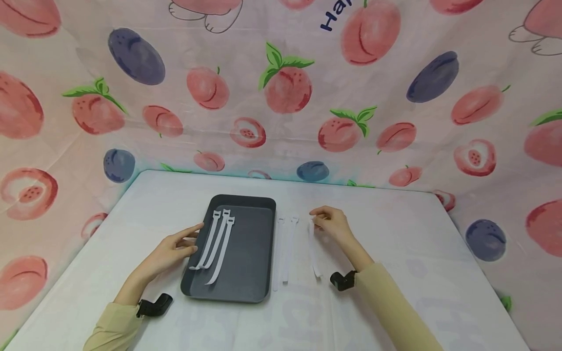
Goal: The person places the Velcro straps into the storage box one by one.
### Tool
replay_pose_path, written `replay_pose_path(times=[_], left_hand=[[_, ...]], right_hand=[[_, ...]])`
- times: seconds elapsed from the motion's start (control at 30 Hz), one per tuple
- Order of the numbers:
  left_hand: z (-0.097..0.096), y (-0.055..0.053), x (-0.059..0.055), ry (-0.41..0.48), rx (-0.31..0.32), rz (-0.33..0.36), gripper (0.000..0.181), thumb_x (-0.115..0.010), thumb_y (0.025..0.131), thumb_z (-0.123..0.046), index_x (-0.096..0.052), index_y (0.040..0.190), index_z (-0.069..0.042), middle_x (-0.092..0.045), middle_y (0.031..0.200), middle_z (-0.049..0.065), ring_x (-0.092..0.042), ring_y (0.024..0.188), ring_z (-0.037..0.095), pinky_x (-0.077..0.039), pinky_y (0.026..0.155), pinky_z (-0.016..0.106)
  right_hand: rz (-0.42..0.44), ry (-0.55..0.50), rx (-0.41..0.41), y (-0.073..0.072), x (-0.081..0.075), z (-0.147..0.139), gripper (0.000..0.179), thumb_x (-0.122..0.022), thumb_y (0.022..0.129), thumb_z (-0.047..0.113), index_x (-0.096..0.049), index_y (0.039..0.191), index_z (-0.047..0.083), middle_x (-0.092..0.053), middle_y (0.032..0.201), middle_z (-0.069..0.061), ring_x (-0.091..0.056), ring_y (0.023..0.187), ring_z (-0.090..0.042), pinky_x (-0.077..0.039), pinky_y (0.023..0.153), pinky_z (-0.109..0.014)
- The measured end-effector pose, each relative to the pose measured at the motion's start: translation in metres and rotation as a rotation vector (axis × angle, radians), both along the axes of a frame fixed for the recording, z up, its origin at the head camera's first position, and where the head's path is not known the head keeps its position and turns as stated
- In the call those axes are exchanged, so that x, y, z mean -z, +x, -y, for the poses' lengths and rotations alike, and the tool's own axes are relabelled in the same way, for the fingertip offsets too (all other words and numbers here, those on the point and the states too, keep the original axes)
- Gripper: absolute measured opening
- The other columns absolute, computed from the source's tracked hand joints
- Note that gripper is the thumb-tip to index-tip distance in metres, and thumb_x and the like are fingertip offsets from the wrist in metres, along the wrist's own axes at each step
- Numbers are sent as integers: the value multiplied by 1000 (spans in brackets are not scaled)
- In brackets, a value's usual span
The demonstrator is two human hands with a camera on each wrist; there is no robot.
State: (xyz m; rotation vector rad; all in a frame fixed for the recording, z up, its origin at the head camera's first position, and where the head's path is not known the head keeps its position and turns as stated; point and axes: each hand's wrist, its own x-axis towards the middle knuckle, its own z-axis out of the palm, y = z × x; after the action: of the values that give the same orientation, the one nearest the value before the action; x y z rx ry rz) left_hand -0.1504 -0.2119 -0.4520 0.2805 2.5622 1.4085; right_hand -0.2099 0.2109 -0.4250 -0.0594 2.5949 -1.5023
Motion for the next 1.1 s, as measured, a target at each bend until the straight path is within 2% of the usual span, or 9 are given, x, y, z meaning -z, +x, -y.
replay_pose_path(times=[0.3,0.63,0.87,0.93,1.1], left_hand=[[0,-1,1,3,1,-1,59,-58,91,-11,-40,147,-14,-53,134,22,-62,114,34,-49,94,46],[0,0,1,8,-1,3,60,-58,91,-11,-40,148,-15,-53,134,22,-61,114,35,-49,94,46],[0,0,0,0,-2,8,60,-57,91,-11,-40,148,-15,-52,135,23,-61,115,35,-49,94,47],[0,0,0,0,-4,11,60,-57,91,-11,-39,148,-16,-52,135,23,-61,115,36,-49,95,47],[0,0,0,5,-5,16,60,-58,91,-12,-40,148,-17,-51,136,23,-61,115,35,-49,95,47]], right_hand=[[-30,-41,7,11,-8,-4,31,-58,94,13,-62,120,-3,-69,103,-21,-67,77,-11,-55,74,-27],[-32,-59,32,19,-10,-5,29,-58,93,11,-62,119,-3,-69,99,-17,-66,75,-6,-54,73,-23],[-55,-70,35,22,-14,-4,28,-58,94,12,-63,118,-2,-68,101,-22,-64,75,-5,-55,74,-23],[-60,-80,34,23,-15,-5,28,-58,94,12,-63,118,-3,-69,98,-17,-64,75,-5,-55,74,-24],[-66,-103,45,25,-23,-6,30,-59,94,12,-63,119,-4,-67,83,10,-64,74,-4,-55,73,-22]])
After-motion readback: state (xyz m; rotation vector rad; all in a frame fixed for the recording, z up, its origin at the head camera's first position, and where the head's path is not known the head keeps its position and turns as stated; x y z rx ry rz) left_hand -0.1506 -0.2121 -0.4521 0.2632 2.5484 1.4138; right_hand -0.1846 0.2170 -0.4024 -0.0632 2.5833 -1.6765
